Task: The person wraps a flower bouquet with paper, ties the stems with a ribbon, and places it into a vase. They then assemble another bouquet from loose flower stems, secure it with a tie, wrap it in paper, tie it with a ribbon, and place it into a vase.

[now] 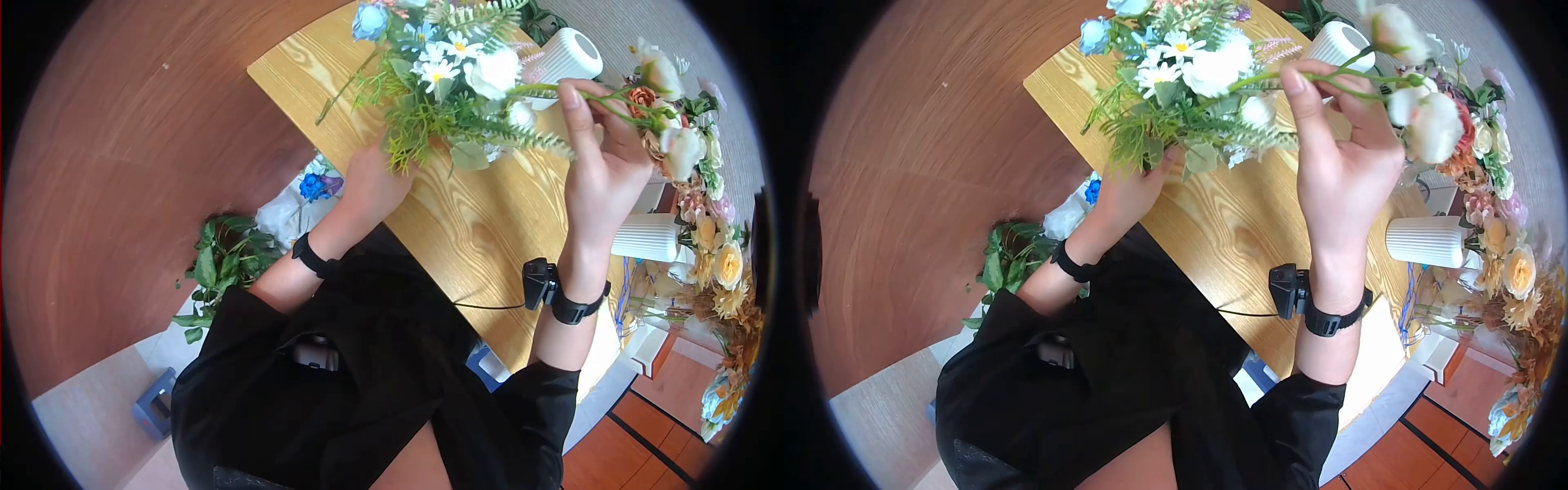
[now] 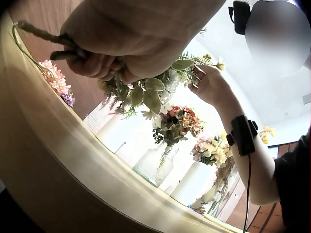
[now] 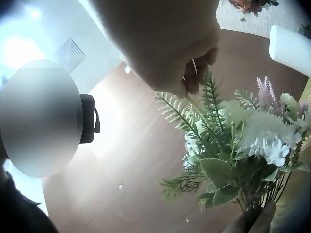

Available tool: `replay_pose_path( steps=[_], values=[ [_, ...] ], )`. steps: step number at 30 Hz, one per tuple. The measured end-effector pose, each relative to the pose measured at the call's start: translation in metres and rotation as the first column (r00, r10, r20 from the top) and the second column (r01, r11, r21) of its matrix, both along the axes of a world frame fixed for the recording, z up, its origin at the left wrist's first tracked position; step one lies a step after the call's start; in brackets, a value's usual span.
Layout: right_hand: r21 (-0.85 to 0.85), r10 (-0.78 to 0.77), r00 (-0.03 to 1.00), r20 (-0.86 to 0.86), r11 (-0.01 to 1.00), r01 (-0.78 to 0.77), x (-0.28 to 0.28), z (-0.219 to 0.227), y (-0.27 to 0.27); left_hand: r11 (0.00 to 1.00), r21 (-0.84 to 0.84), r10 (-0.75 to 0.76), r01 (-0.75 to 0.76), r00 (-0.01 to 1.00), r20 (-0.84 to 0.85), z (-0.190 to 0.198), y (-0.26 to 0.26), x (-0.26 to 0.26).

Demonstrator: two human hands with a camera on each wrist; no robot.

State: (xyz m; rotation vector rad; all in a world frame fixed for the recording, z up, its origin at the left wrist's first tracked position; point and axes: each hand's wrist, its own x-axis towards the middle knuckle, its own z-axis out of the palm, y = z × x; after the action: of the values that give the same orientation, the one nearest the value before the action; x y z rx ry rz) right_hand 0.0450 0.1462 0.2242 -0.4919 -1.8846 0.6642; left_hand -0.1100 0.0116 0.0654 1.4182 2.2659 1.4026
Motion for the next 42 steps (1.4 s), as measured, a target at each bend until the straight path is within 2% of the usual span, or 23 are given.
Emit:
replay_pose_path(
  steps=[2,3,4,5,9,10,11,12,14,15,17,18,20,21,22,24,27,31,34,36,37,40,42],
  values=[
    [0.098,-0.017,0.989,0.149,0.995,0.003,0.003,0.003,-0.001,0.999,-0.034,-0.016,0.017,1.0,0.026,-0.004,-0.001,0.0],
    [0.055,0.022,0.986,0.167,0.998,-0.032,0.004,0.003,-0.001,1.0,-0.023,-0.017,0.017,1.0,0.014,-0.012,0.001,-0.001],
    [0.066,0.019,0.988,0.154,0.997,-0.029,0.005,-0.002,-0.002,1.0,-0.01,-0.023,0.025,0.989,0.149,-0.027,0.002,-0.001],
    [-0.046,0.084,0.992,0.099,0.996,-0.08,0.004,-0.009,-0.001,0.999,0.01,-0.034,0.033,0.961,0.274,-0.037,0.005,-0.004],
    [-0.279,0.192,0.976,0.097,0.947,-0.159,0.002,-0.013,-0.017,0.985,0.136,-0.138,0.108,0.962,0.236,-0.037,0.0,-0.006],
    [-0.652,0.287,0.925,-0.249,0.656,-0.379,-0.002,-0.012,-0.025,0.989,0.08,-0.131,0.122,0.984,0.124,-0.027,-0.005,-0.007],
    [-0.249,0.207,0.954,0.217,0.957,-0.151,0.002,-0.016,-0.021,0.992,0.021,-0.125,0.125,0.992,0.015,-0.022,-0.009,-0.004],
    [0.049,0.073,0.903,0.424,0.993,-0.104,0.006,-0.021,-0.016,0.989,0.027,-0.143,0.143,0.99,0.004,-0.023,-0.011,-0.001],
    [-0.013,0.09,0.921,0.379,0.996,-0.092,0.004,-0.02,-0.015,0.997,-0.075,-0.012,0.027,0.981,0.193,-0.026,-0.014,0.0],
    [-0.09,0.125,0.931,0.342,0.991,-0.1,0.003,-0.021,-0.017,0.997,-0.075,-0.02,0.034,0.982,0.186,-0.031,-0.017,-0.001],
    [-0.239,0.193,0.945,0.262,0.962,-0.13,-0.003,-0.023,-0.022,0.996,0.052,-0.083,0.067,0.904,0.42,-0.035,-0.019,-0.006],
    [-0.237,0.192,0.946,0.261,0.963,-0.13,-0.006,-0.027,-0.025,0.996,0.053,-0.084,0.068,0.905,0.418,-0.031,-0.019,-0.005],
    [-0.486,0.152,0.977,0.151,0.872,-0.061,-0.012,-0.039,-0.028,0.97,0.226,-0.194,0.09,0.846,0.496,-0.016,-0.021,-0.001],
    [-0.489,0.156,0.976,0.154,0.87,-0.062,-0.013,-0.039,-0.026,0.994,-0.025,-0.106,0.104,0.986,-0.126,-0.005,-0.019,-0.005],
    [-0.392,0.156,0.969,0.191,0.917,-0.07,-0.015,-0.037,-0.024,0.995,-0.028,-0.103,0.1,0.987,-0.122,-0.006,-0.017,-0.005],
    [-0.185,0.144,0.954,0.262,0.978,-0.097,-0.02,-0.031,-0.018,0.988,0.133,-0.118,0.08,0.943,0.311,-0.008,-0.015,-0.004],
    [-0.105,0.128,0.904,0.407,0.99,-0.093,-0.026,-0.011,-0.016,0.981,0.086,-0.192,0.176,0.953,0.233,-0.014,-0.017,-0.012],
    [-0.073,0.139,0.885,0.444,0.99,-0.119,-0.03,-0.006,-0.016,0.986,0.096,-0.149,0.133,0.971,0.188,-0.032,-0.018,-0.01],
    [-0.141,0.206,0.921,0.33,0.976,-0.168,-0.031,-0.02,-0.012,0.987,0.127,-0.129,0.094,0.943,0.307,-0.033,-0.015,-0.011],
    [-0.013,0.243,0.942,0.23,0.969,-0.246,-0.029,-0.023,-0.003,0.971,0.152,-0.195,0.186,0.98,0.048,-0.016,-0.014,-0.013],
    [-0.001,0.202,0.948,0.246,0.978,-0.208,-0.028,-0.019,-0.003,0.971,0.173,-0.2,0.167,0.96,0.196,-0.01,-0.012,-0.01],
    [0.034,0.14,0.942,0.305,0.987,-0.158,-0.028,-0.014,-0.005,0.946,0.193,-0.3,0.26,0.929,0.219,-0.019,-0.012,-0.014],
    [0.08,0.098,0.944,0.314,0.988,-0.13,-0.031,-0.016,-0.003,0.957,0.191,-0.255,0.219,0.947,0.196,-0.018,-0.008,-0.011]
  ],
)
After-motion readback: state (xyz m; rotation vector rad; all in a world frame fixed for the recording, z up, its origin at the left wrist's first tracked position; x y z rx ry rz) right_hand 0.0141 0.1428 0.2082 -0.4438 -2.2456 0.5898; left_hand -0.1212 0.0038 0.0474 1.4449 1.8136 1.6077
